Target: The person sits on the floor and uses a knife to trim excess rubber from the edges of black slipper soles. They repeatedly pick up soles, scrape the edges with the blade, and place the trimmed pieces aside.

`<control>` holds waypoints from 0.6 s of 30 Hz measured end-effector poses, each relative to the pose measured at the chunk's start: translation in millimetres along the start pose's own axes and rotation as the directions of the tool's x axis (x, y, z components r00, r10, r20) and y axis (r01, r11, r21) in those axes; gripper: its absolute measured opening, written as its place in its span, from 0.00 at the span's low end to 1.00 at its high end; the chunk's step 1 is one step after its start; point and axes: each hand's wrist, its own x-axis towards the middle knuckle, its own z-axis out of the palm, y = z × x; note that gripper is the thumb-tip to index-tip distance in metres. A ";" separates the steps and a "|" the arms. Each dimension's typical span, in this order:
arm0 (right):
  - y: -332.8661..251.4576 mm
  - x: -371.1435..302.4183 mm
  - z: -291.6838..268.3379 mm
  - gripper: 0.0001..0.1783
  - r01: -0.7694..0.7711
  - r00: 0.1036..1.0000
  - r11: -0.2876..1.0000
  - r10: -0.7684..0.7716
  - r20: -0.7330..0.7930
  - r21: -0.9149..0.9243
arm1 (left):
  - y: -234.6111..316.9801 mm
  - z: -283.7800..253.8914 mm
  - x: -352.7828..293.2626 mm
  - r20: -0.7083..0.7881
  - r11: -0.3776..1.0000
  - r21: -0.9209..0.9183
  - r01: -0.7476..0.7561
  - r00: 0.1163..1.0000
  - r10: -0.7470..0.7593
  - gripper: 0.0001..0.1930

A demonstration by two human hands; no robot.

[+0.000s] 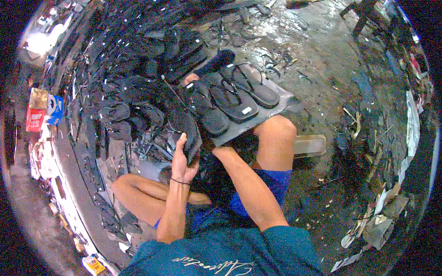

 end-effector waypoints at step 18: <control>-17.0 -6.6 62.5 0.21 0.595 0.785 0.549 -0.239 -0.572 0.587 | 170.4 -19.4 -261.6 0.465 -0.314 0.860 -0.402 0.365 0.807 0.46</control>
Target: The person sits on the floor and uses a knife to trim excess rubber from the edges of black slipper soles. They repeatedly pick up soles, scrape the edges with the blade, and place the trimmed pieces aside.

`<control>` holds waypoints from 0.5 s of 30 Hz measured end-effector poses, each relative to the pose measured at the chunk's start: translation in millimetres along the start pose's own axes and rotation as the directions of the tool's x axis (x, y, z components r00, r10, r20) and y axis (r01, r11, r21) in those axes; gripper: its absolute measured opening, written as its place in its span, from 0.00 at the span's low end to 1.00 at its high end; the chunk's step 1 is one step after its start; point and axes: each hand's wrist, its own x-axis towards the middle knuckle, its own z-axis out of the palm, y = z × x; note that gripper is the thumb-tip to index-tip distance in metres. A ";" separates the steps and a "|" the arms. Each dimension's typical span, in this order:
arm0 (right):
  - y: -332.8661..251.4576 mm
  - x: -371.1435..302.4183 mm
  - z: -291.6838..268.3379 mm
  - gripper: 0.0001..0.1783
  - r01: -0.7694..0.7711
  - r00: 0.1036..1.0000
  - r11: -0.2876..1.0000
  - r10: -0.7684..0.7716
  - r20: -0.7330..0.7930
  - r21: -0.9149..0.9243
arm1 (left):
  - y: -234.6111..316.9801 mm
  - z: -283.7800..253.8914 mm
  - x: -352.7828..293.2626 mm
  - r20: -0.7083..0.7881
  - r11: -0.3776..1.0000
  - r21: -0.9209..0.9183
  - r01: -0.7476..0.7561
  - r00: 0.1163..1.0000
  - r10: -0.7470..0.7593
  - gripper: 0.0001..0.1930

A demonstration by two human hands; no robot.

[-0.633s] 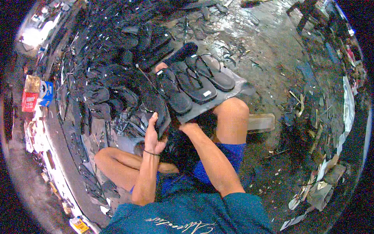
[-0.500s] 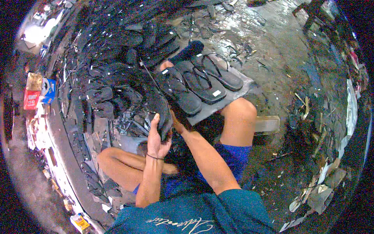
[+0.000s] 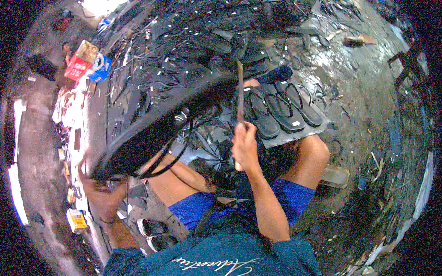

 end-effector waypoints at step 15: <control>-11.5 -247.5 -76.6 0.17 0.486 0.825 0.846 -0.362 0.433 -0.220 | -47.1 49.2 -114.2 0.391 0.330 -0.643 0.691 0.667 -0.635 0.17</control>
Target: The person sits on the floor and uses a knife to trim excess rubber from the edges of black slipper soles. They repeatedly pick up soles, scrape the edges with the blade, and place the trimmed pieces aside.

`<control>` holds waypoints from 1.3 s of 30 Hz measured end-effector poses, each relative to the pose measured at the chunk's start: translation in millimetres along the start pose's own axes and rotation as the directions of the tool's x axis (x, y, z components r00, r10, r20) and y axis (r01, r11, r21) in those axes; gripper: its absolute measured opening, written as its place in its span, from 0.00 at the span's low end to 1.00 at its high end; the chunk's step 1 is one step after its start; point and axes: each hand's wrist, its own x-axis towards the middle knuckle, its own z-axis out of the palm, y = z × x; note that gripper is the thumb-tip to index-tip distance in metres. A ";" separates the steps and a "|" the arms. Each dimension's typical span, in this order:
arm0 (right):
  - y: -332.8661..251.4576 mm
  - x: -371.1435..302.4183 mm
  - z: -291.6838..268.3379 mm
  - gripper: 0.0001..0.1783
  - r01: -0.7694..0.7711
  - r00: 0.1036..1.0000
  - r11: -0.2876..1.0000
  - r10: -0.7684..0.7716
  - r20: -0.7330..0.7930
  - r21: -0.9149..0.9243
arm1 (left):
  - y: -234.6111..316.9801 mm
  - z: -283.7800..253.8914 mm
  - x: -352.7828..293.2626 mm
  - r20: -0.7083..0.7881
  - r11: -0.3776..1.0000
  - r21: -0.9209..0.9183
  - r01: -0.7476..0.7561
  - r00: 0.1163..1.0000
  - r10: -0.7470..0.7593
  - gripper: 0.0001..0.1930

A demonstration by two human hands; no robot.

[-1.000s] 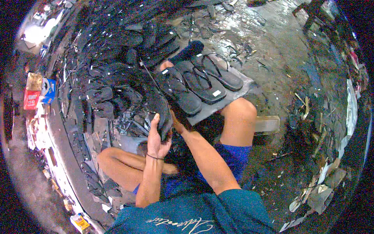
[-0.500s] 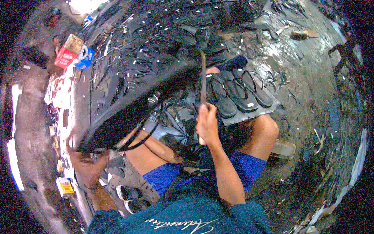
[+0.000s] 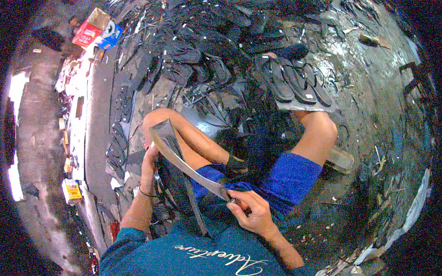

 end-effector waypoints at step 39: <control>-69.6 29.9 -77.3 0.15 -0.043 0.966 0.974 0.097 0.241 -0.221 | 23.7 26.9 -32.8 0.704 0.954 0.292 -0.066 0.690 -0.168 0.19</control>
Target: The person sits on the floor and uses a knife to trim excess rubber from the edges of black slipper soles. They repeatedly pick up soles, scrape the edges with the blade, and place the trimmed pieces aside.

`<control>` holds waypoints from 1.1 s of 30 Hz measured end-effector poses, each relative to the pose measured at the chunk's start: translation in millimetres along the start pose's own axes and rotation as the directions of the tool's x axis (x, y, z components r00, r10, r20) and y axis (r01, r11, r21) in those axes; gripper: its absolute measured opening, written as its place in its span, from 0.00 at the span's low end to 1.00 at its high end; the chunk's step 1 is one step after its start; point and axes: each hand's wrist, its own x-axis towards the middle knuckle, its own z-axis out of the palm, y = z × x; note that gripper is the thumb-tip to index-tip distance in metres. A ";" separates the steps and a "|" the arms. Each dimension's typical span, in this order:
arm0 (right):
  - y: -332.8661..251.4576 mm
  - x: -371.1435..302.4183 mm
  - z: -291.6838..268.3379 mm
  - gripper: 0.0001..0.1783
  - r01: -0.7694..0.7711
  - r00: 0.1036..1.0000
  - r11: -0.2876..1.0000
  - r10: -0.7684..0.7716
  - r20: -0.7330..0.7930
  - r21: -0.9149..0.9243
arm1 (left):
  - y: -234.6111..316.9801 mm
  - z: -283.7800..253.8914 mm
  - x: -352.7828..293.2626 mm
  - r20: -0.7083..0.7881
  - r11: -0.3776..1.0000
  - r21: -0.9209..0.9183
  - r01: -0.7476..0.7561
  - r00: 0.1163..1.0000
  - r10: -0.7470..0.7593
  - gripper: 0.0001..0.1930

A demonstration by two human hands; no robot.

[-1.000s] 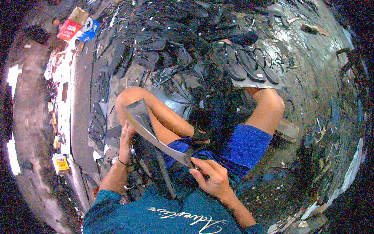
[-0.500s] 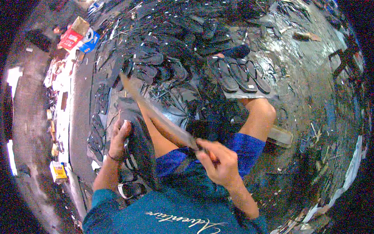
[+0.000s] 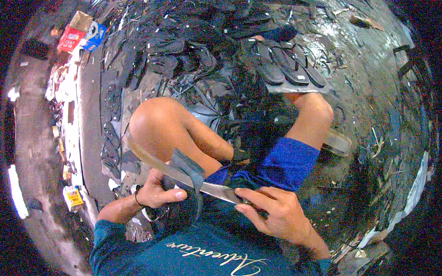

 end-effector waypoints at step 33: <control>49.2 -31.1 42.7 0.17 -0.071 0.848 0.996 0.029 -0.529 -0.059 | -11.4 46.7 96.8 -0.635 0.449 -0.730 -0.516 0.754 -0.167 0.13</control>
